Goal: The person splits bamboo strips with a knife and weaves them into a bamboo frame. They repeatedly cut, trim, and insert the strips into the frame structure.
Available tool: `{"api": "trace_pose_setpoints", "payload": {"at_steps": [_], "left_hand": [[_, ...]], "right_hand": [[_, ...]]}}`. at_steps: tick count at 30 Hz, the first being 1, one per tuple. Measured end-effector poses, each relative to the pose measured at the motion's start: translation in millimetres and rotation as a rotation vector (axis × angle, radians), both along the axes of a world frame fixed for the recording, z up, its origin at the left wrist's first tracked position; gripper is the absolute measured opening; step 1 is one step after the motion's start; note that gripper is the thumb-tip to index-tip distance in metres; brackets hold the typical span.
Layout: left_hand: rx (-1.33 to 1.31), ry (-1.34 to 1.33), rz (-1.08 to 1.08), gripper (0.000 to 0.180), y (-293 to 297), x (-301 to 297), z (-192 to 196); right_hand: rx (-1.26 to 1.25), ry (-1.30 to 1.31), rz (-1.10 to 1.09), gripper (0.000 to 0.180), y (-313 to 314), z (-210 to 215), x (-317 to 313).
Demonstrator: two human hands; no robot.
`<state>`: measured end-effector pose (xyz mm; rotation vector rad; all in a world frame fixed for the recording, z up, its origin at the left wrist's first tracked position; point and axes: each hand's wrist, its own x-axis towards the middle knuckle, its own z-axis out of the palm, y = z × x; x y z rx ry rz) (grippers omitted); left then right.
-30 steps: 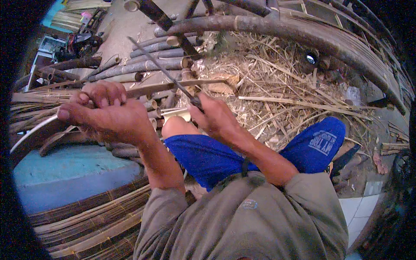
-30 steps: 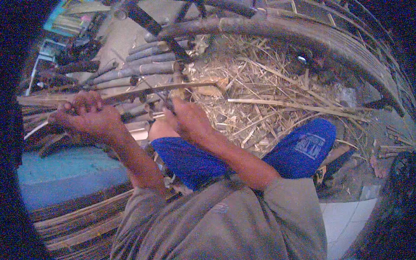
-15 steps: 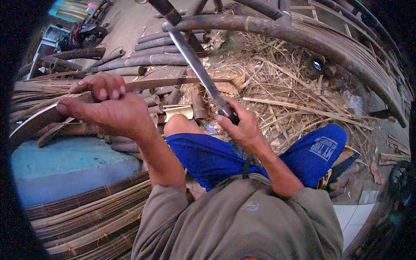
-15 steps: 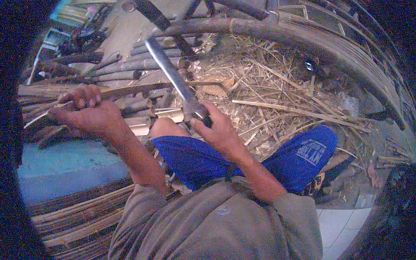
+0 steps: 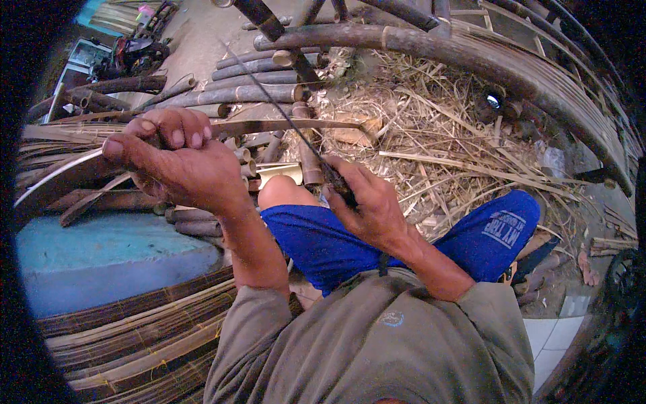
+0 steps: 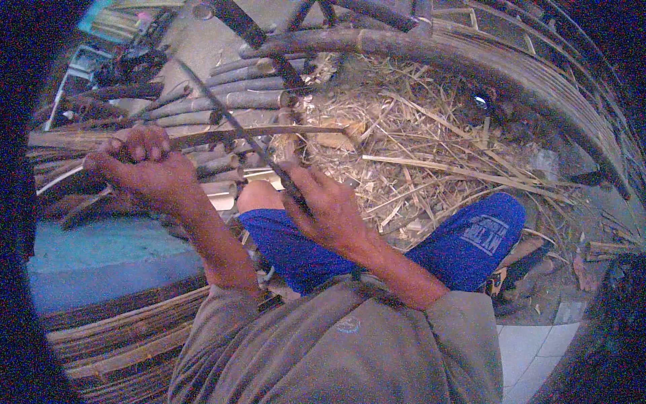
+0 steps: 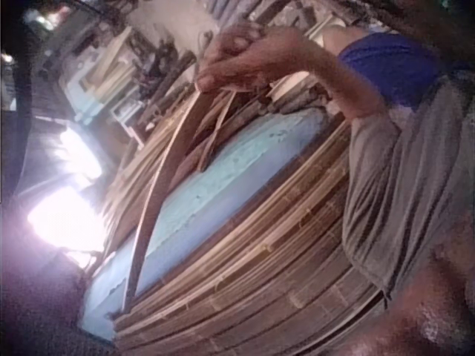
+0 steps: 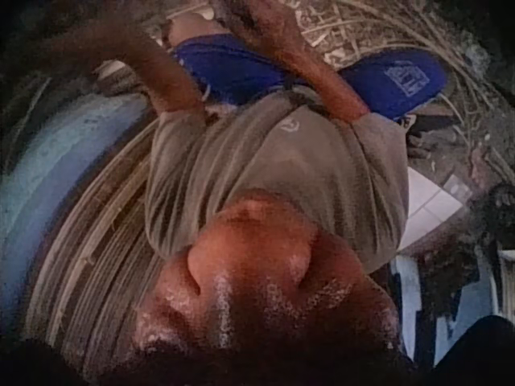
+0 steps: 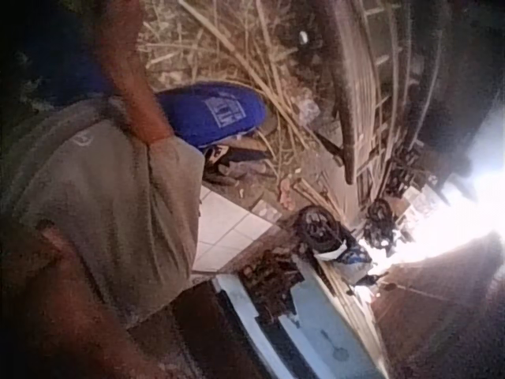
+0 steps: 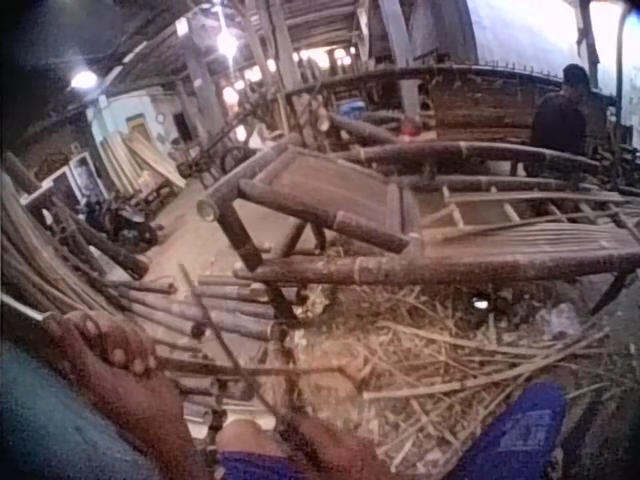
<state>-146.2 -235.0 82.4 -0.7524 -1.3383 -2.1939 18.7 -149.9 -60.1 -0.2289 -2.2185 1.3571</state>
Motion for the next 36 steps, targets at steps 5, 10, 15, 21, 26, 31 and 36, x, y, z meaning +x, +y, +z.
{"api": "trace_pose_setpoints", "payload": {"at_steps": [5, 10, 15, 21, 26, 31, 36], "left_hand": [[0.076, -0.042, -0.029, 0.049, -2.9, 8.1, 2.0], [0.048, -0.026, 0.085, 0.048, 12.0, 21.7, 3.5], [0.011, -0.088, 0.175, 0.049, 8.4, 20.7, 5.4], [-0.093, -0.007, 0.369, 0.056, 13.0, 25.5, 6.4], [-0.092, -0.007, 0.368, 0.058, 10.7, 21.6, 0.8], [-0.062, -0.035, 0.451, 0.059, -1.3, 6.1, 3.6], [-0.062, 0.064, 0.263, 0.056, -5.7, -0.7, 1.8]], "right_hand": [[-0.013, 0.124, -0.013, 0.042, -8.3, 4.1, -19.0], [-0.01, 0.291, 0.025, 0.036, -14.7, 39.6, -25.0], [-0.041, 0.068, 0.087, 0.028, -15.7, 23.1, -38.9], [0.031, -0.026, 0.003, 0.027, -14.4, 7.1, -50.9], [0.093, 0.004, -0.004, 0.026, -18.4, 3.6, -49.9], [0.018, -0.186, 0.055, 0.024, -12.7, -15.1, -65.2], [0.054, -0.079, 0.019, 0.026, -11.3, -31.1, -68.9]]}}
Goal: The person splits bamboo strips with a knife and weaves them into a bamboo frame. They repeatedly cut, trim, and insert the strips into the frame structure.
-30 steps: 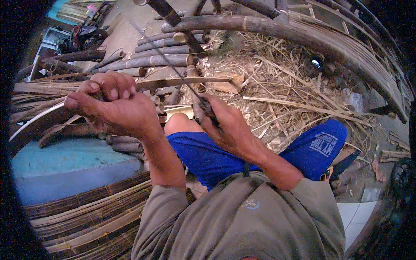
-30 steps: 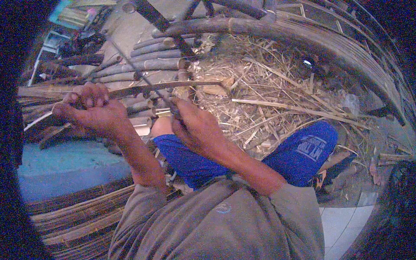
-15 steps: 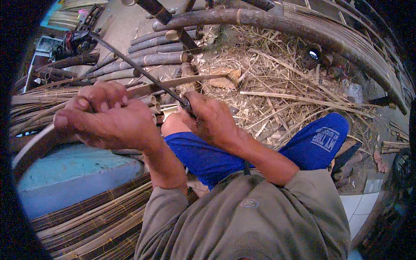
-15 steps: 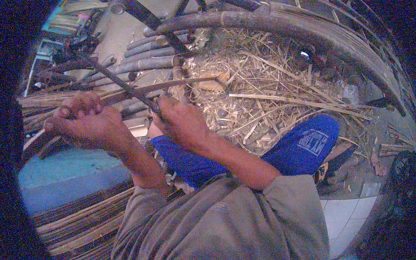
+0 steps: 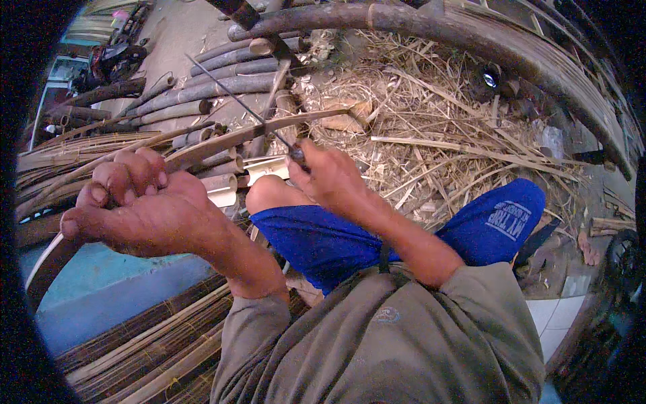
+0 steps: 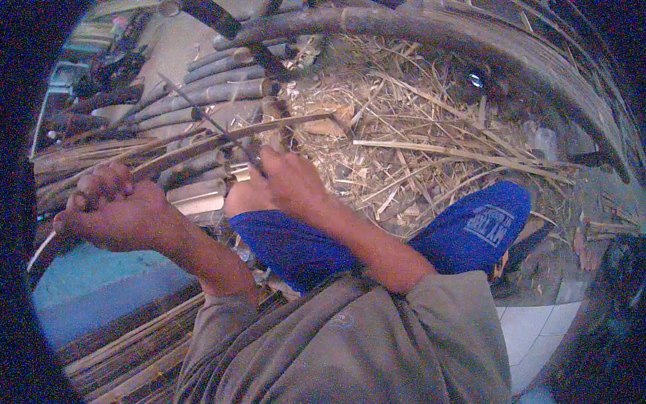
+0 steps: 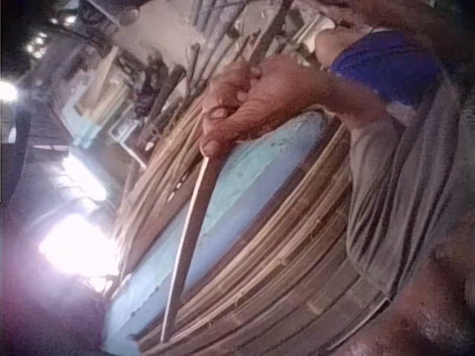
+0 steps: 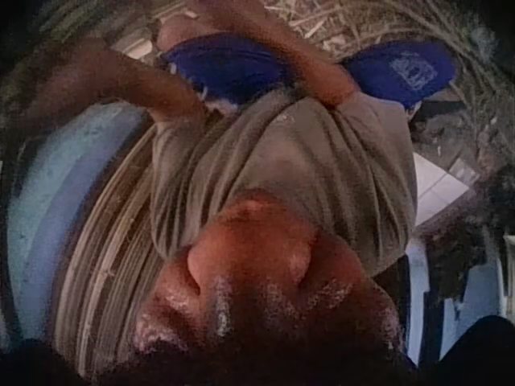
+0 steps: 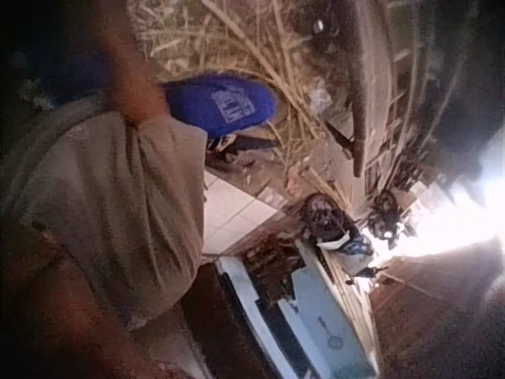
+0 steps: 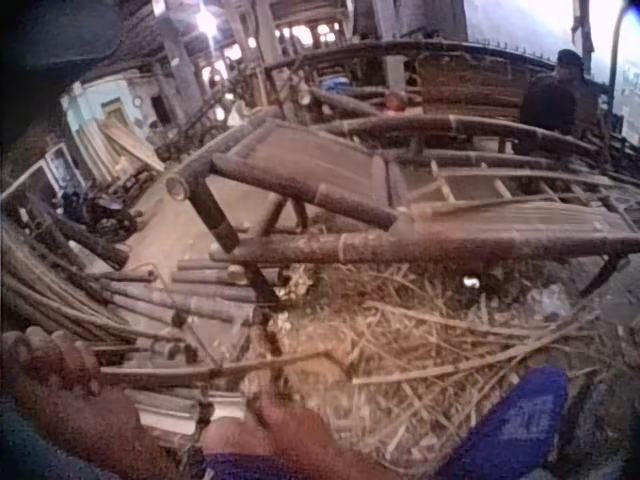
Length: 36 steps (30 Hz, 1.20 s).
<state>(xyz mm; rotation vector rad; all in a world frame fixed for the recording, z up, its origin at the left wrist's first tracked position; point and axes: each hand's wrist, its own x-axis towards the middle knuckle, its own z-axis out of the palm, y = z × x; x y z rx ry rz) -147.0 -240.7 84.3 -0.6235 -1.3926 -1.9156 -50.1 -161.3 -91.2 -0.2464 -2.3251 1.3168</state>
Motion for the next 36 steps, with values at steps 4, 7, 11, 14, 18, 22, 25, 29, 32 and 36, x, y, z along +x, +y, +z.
{"api": "trace_pose_setpoints", "payload": {"at_steps": [4, 7, 11, 14, 18, 22, 25, 29, 32, 36], "left_hand": [[-0.025, 0.007, 0.049, 0.056, -2.3, -5.5, -2.0], [-0.04, -0.003, 0.03, 0.056, -0.9, -10.9, -5.6], [-0.008, -0.045, 0.048, 0.056, -11.7, -19.3, -2.9], [-0.012, 0.006, 0.16, 0.056, -4.3, -20.3, -0.9], [0.006, -0.001, 0.113, 0.055, -8.5, -38.6, -0.5], [0.07, -0.031, 0.131, 0.055, -17.1, -50.2, 1.1], [0.005, 0.013, 0.19, 0.05, -12.2, -45.9, 2.0], [0.017, -0.022, 0.333, 0.041, -3.6, -55.9, 5.0], [-0.028, -0.003, 0.089, 0.037, -28.0, -77.4, 5.5], [0.028, -0.033, 0.102, 0.037, -54.3, -98.2, -1.4]], "right_hand": [[0.072, -0.044, 0.04, 0.029, -3.2, 3.8, 1.1], [0.128, -0.111, -0.032, 0.032, -0.5, -27.4, -5.6], [-0.067, -0.348, -0.05, 0.032, 31.9, -73.7, -22.7], [-0.04, -0.284, -0.058, 0.032, 16.4, -52.7, -23.1], [-0.011, -0.293, -0.165, 0.032, 37.4, -119.2, -43.7], [0.018, -0.288, -0.148, 0.033, 39.8, -114.6, -39.5], [-0.064, -0.354, -0.05, 0.035, 28.3, -90.4, -28.2], [0.151, -0.176, 0.012, 0.038, 14.0, -85.1, -31.6], [0.138, -0.443, -0.199, 0.038, 51.5, -179.5, -42.5], [0.091, -0.321, -0.043, 0.037, 45.6, -131.3, -41.2]]}}
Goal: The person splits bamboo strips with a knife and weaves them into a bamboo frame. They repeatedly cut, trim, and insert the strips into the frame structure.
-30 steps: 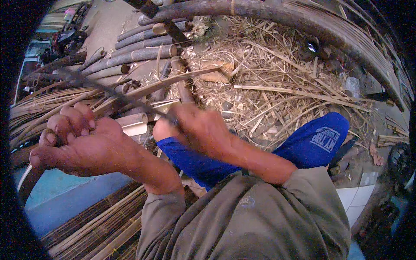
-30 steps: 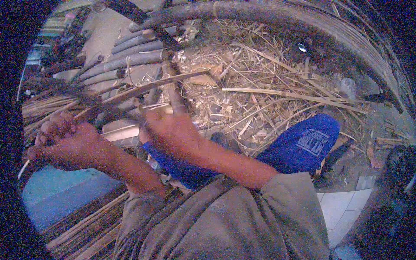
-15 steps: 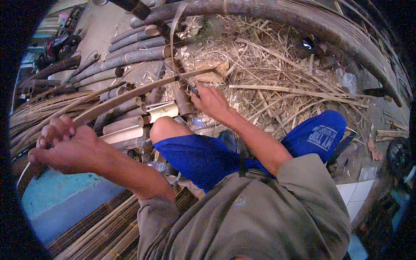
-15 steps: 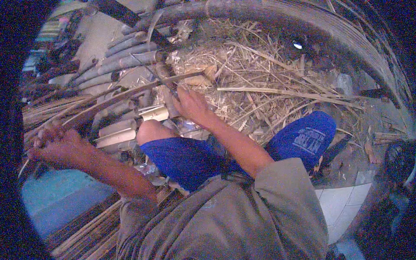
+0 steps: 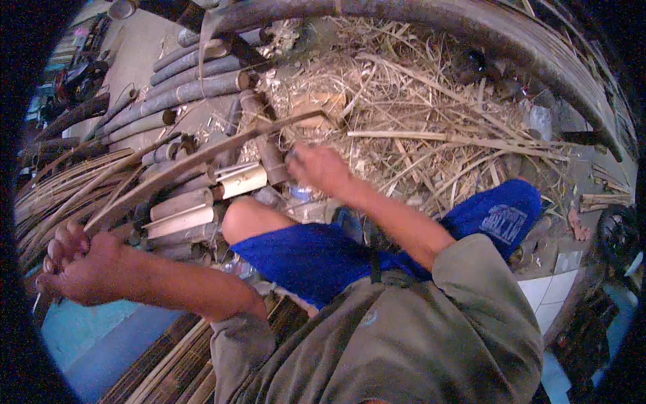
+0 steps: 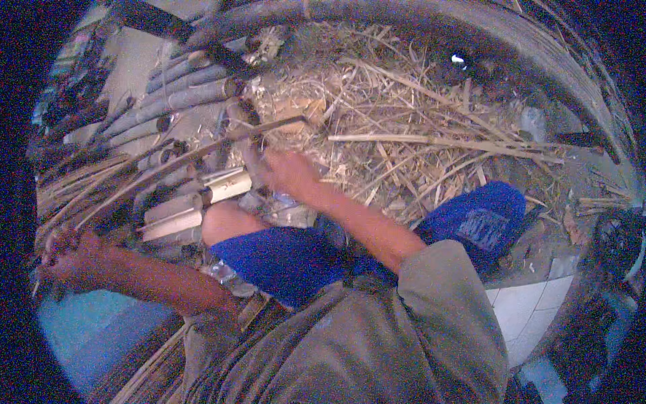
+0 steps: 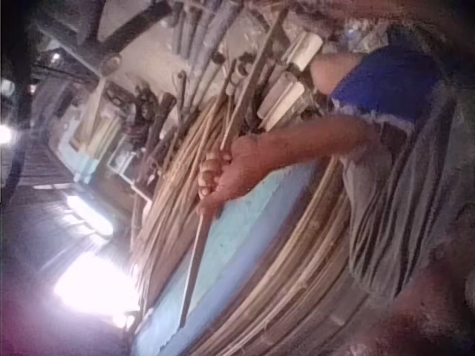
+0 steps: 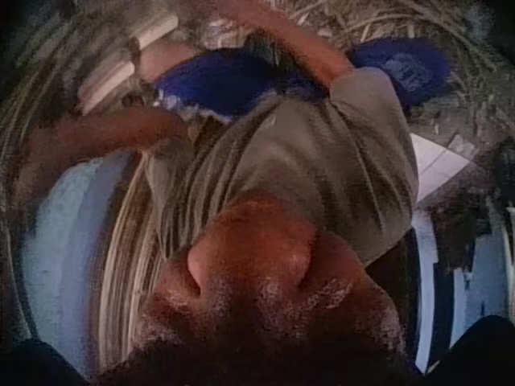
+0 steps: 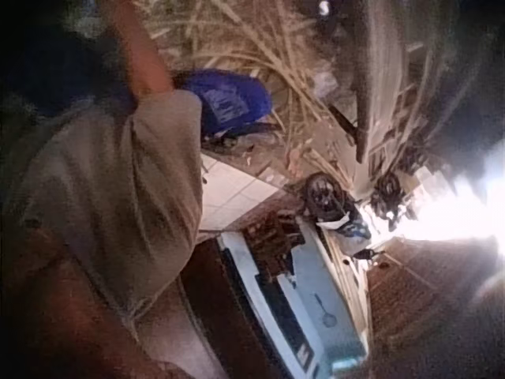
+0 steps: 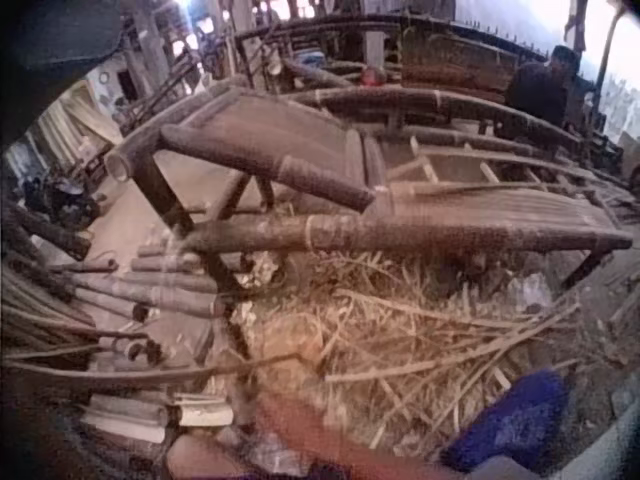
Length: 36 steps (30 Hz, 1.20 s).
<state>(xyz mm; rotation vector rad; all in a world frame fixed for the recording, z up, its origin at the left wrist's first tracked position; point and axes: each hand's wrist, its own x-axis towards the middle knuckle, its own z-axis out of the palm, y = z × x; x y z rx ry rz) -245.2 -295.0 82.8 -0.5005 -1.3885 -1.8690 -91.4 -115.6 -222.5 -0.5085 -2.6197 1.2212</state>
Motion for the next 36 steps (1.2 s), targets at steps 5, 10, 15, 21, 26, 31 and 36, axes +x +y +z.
{"api": "trace_pose_setpoints", "payload": {"at_steps": [5, 10, 15, 21, 26, 31, 36], "left_hand": [[-0.026, -0.004, 0.158, 0.036, 4.3, -11.6, 0.0], [0.011, -0.064, 0.104, 0.035, -14.6, -28.6, -5.9], [0.002, -0.057, -0.149, 0.033, -37.2, -63.4, 0.0], [-0.02, -0.129, 0.144, 0.035, -21.0, -57.8, -5.0], [0.165, -0.159, 0.055, 0.043, 14.6, -26.1, 4.2], [0.172, -0.082, -0.291, 0.047, 27.6, 7.2, 5.3], [-0.025, -0.072, -0.486, 0.048, 22.3, 56.6, 7.5]], "right_hand": [[0.04, -0.142, -0.1, 0.037, 27.3, -121.4, 6.2], [0.04, -0.23, -0.072, 0.035, 37.6, -104.2, 7.6], [0.039, -0.344, -0.155, 0.033, 52.4, -160.2, 30.9], [0.032, -0.38, -0.146, 0.041, 59.5, -171.5, 75.6], [-0.1, -0.34, -0.2, 0.038, 49.2, -129.6, 63.2], [-0.193, -0.186, -0.158, 0.033, -2.7, -17.8, 59.2], [-0.23, 0.262, -0.006, 0.024, -41.9, 133.8, 59.7]]}}
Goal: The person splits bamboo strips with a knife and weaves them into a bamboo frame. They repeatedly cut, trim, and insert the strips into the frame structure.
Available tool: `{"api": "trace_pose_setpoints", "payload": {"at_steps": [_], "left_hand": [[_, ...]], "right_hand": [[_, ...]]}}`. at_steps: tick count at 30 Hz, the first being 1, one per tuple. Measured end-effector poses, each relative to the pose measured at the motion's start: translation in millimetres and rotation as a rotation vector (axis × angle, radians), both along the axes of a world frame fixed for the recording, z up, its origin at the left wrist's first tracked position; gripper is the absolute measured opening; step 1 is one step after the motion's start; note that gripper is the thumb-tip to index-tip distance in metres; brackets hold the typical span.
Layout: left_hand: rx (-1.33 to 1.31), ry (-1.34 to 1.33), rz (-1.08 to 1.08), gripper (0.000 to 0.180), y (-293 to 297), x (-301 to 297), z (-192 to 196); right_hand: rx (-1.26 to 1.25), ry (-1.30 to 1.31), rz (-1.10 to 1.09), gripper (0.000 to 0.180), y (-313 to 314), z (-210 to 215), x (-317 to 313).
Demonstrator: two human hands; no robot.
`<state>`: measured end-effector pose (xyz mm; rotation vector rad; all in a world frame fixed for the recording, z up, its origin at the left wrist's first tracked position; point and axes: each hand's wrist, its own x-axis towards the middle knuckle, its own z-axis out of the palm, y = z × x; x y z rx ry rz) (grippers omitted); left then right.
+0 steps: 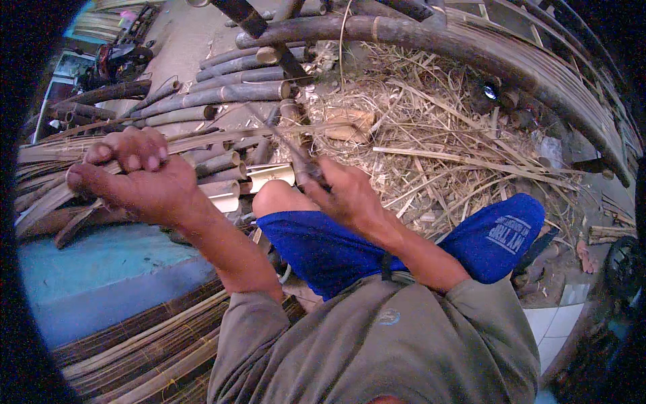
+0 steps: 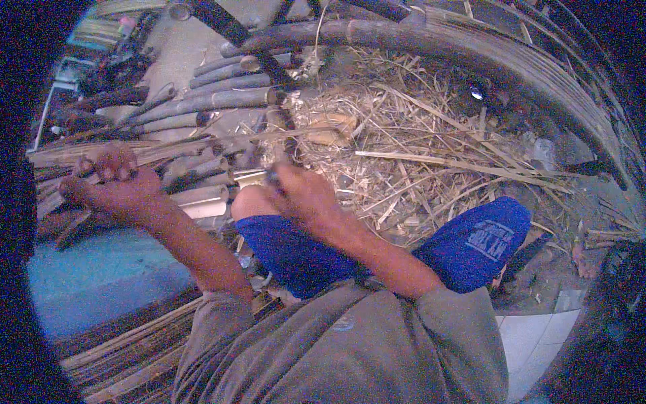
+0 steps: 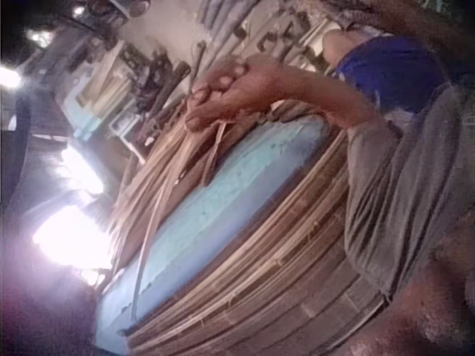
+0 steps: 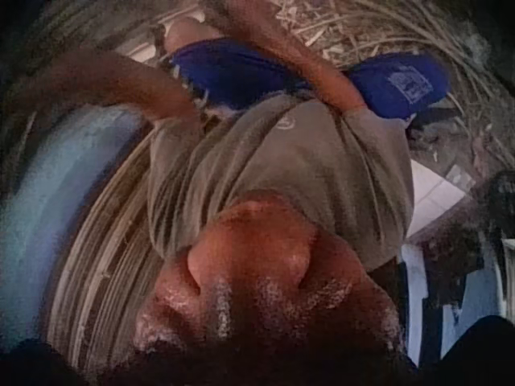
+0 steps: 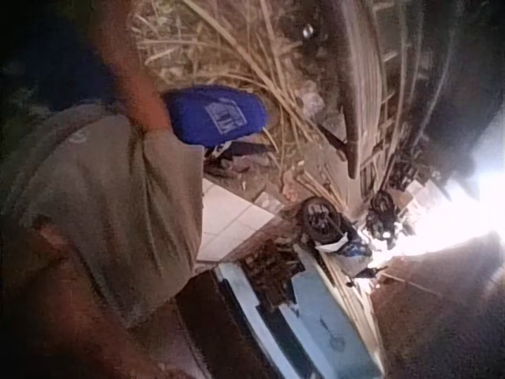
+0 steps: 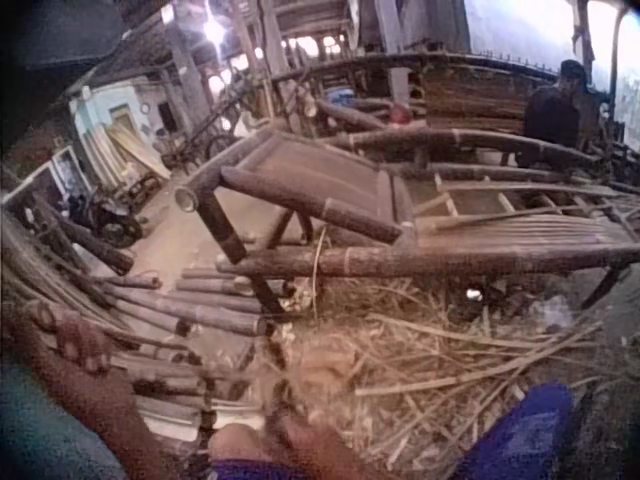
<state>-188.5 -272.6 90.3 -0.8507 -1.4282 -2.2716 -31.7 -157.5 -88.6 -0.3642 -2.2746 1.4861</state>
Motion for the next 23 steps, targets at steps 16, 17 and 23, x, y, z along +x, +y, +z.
{"api": "trace_pose_setpoints", "payload": {"at_steps": [16, 17, 23], "left_hand": [[0.026, 0.099, 0.514, 0.055, 35.9, 35.8, -9.7], [0.013, 0.117, 0.512, 0.055, 31.1, 35.6, -9.3], [-0.009, 0.121, 0.434, 0.054, 29.4, 37.1, -15.8]], "right_hand": [[0.219, 0.0, -0.009, 0.028, -15.9, 12.6, -10.3], [0.193, 0.037, 0.021, 0.028, -15.3, 14.9, -11.5], [0.201, -0.359, -0.015, 0.042, -2.2, -32.7, -28.0]]}}
